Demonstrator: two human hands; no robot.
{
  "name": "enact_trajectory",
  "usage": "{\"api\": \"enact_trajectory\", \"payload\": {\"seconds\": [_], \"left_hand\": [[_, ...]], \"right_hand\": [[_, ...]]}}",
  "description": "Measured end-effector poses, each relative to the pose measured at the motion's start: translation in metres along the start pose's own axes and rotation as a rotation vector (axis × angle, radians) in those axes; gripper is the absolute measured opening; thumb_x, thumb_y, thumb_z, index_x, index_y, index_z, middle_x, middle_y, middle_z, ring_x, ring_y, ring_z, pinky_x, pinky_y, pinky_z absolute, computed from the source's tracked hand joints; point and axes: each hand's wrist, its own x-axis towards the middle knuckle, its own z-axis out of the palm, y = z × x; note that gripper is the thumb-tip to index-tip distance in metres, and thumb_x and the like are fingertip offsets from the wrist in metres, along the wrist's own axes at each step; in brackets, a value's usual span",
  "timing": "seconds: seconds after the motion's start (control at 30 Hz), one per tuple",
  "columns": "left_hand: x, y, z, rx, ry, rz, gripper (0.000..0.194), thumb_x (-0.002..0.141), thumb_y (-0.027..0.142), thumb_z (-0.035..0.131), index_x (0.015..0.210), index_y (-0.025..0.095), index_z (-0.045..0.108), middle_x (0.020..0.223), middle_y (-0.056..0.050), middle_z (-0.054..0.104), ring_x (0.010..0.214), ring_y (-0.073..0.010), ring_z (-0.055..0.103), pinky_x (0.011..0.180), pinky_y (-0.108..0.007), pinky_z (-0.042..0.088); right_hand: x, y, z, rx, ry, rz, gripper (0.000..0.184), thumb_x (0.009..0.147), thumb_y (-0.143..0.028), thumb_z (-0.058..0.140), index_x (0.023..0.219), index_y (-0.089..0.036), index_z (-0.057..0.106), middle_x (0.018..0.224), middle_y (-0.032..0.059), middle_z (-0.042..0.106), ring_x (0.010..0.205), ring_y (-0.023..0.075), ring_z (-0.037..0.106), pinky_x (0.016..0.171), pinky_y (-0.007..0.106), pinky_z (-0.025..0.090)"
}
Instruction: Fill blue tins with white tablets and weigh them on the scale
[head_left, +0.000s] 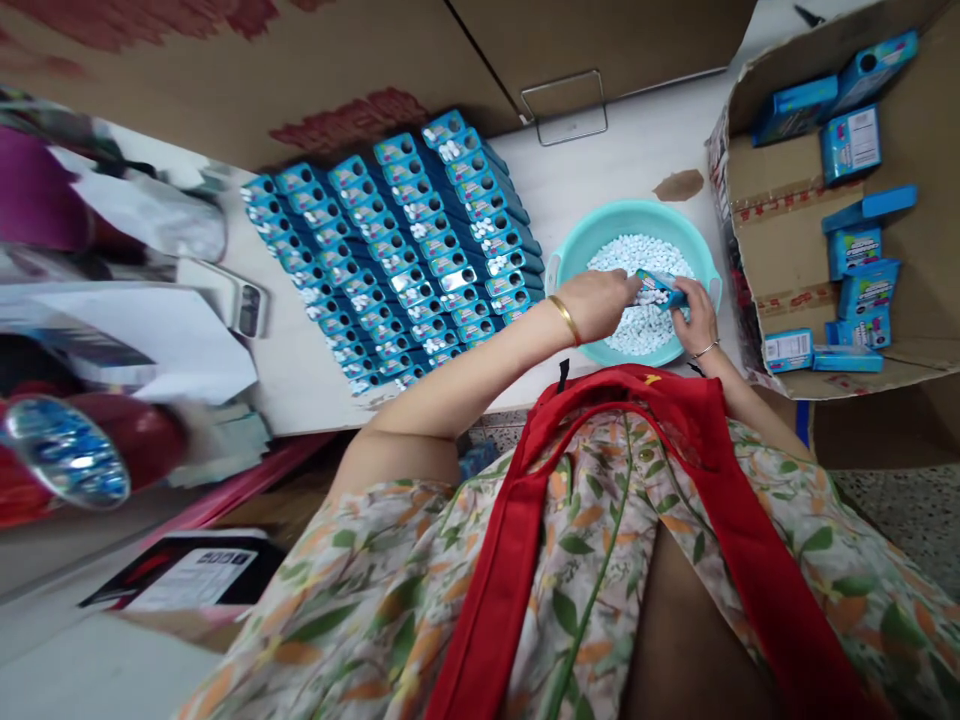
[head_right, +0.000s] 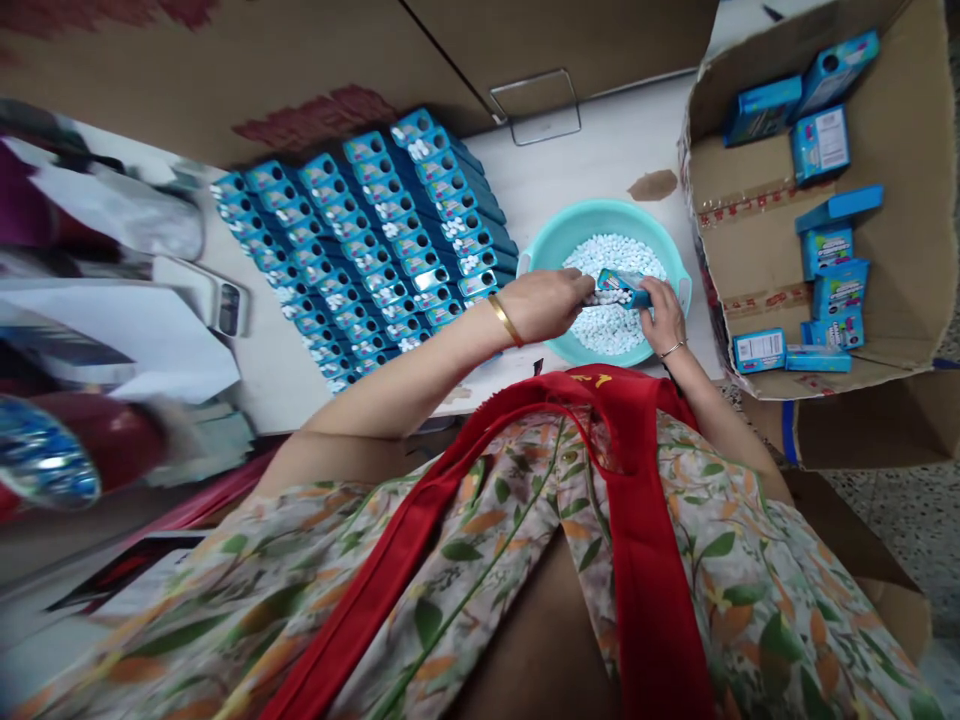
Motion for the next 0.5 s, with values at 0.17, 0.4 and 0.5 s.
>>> {"api": "enact_trajectory", "payload": {"seconds": [0.17, 0.4, 0.5], "left_hand": [[-0.016, 0.04, -0.013, 0.099, -0.01, -0.071, 0.04, 0.105, 0.008, 0.026, 0.127, 0.007, 0.059, 0.115, -0.016, 0.062, 0.109, -0.0286, 0.07, 0.089, -0.037, 0.054], [0.021, -0.043, 0.045, -0.083, 0.332, -0.179, 0.036, 0.107, 0.019, 0.033, 0.14, 0.019, 0.047, 0.131, -0.013, 0.058, 0.113, -0.0236, 0.062, 0.095, -0.037, 0.051], [0.068, -0.073, 0.09, -0.117, 0.22, -0.204, 0.044, 0.101, 0.009, 0.03, 0.142, 0.014, 0.046, 0.141, -0.017, 0.055, 0.118, -0.026, 0.06, 0.097, -0.039, 0.05]], "right_hand": [[-0.003, -0.001, 0.007, 0.038, -0.016, 0.003, 0.039, 0.094, -0.03, 0.051, 0.132, -0.023, 0.056, 0.132, 0.0136, 0.068, 0.128, 0.0292, 0.063, 0.116, 0.055, 0.049], [0.0, -0.002, -0.009, 0.026, 0.066, 0.087, 0.04, 0.096, -0.036, 0.052, 0.134, -0.022, 0.055, 0.133, 0.0142, 0.066, 0.128, 0.0304, 0.063, 0.115, 0.054, 0.049], [0.002, -0.001, -0.019, 0.011, 0.12, 0.148, 0.044, 0.099, -0.045, 0.053, 0.135, -0.02, 0.053, 0.132, 0.0174, 0.065, 0.126, 0.0313, 0.063, 0.111, 0.055, 0.051]]}}
